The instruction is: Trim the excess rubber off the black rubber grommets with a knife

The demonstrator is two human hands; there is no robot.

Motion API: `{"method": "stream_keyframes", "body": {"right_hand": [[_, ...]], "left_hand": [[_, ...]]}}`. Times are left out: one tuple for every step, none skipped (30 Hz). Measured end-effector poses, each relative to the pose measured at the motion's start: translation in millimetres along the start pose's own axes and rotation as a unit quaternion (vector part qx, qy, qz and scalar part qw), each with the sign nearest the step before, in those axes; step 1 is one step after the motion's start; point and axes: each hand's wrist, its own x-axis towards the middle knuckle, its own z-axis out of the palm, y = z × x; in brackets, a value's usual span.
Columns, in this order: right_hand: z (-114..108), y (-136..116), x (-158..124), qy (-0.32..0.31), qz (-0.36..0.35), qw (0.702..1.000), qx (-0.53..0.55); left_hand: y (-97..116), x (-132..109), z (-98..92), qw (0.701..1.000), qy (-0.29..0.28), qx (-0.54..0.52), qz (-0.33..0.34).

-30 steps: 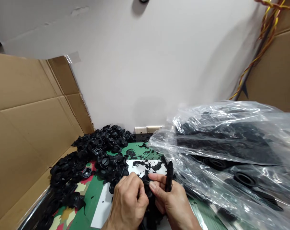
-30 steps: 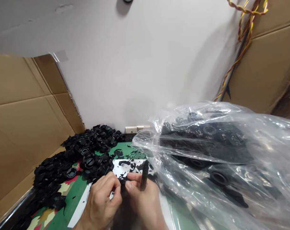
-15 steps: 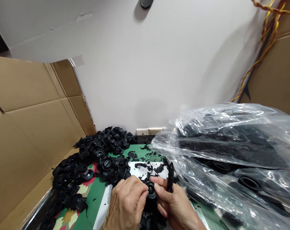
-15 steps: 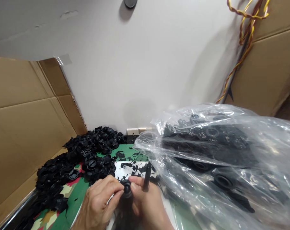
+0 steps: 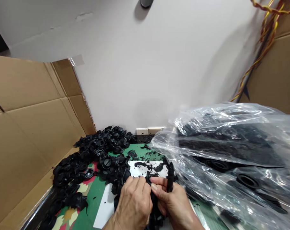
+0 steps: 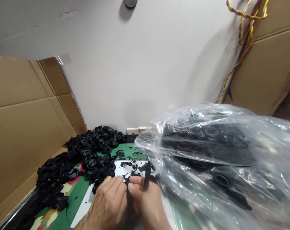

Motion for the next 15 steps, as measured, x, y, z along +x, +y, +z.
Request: {"method": "stream_keyframes", "body": {"right_hand": [[0.2, -1.0, -0.7, -0.002, -0.003, 1.000, -0.007], [0.3, -2.3, -1.1, -0.003, -0.005, 1.000, -0.009], [0.3, -3.8, -1.2, -0.004, -0.009, 1.000, -0.008], [0.2, -5.3, -1.0, -0.005, -0.011, 1.000, -0.004], [0.1, -6.6, -0.4, -0.006, -0.012, 1.000, -0.002], [-0.2, -7.7, 0.3, -0.010, -0.010, 1.000, -0.002], [-0.5, -8.7, 1.1, -0.015, -0.006, 1.000, -0.003], [-0.8, -9.4, 1.8, -0.020, 0.000, 1.000, -0.005], [-1.0, -10.1, 2.1, -0.022, 0.007, 1.000, -0.007], [-1.2, -10.7, 2.1, -0.020, 0.013, 1.000, -0.008], [-1.1, -11.2, 1.7, -0.015, 0.015, 1.000, -0.009], [-0.9, -11.6, 0.8, -0.009, 0.012, 1.000, -0.012], [-0.6, -11.9, -0.3, -0.003, 0.009, 1.000, -0.017], [-0.2, -12.0, -1.5, 0.002, 0.003, 1.000, -0.023], [0.1, -11.9, -2.7, 0.006, -0.003, 1.000, -0.031]], "left_hand": [[0.1, -0.9, 2.0, 1.000, 0.003, -0.004, -0.005], [-0.2, -1.6, 3.3, 1.000, 0.008, -0.012, -0.014], [-0.9, -1.9, 3.8, 0.999, 0.011, -0.031, -0.031], [-2.0, -1.9, 3.4, 0.996, 0.010, -0.064, -0.058], [-3.5, -1.6, 2.3, 0.989, 0.004, -0.113, -0.099], [-5.2, -1.0, 0.7, 0.973, -0.004, -0.173, -0.154], [-7.2, -0.4, -1.2, 0.946, -0.015, -0.240, -0.215], [-9.3, 0.0, -3.1, 0.911, -0.025, -0.306, -0.276], [-11.6, 0.0, -4.7, 0.871, -0.030, -0.361, -0.331], [-13.8, -0.5, -5.9, 0.833, -0.032, -0.405, -0.375], [-16.0, -1.5, -6.6, 0.800, -0.030, -0.436, -0.410], [-17.9, -3.0, -6.8, 0.774, -0.026, -0.459, -0.435], [-19.4, -4.6, -6.8, 0.756, -0.021, -0.474, -0.451], [-20.4, -6.1, -6.7, 0.746, -0.017, -0.481, -0.460], [-20.8, -7.4, -6.6, 0.742, -0.017, -0.484, -0.463]]}}
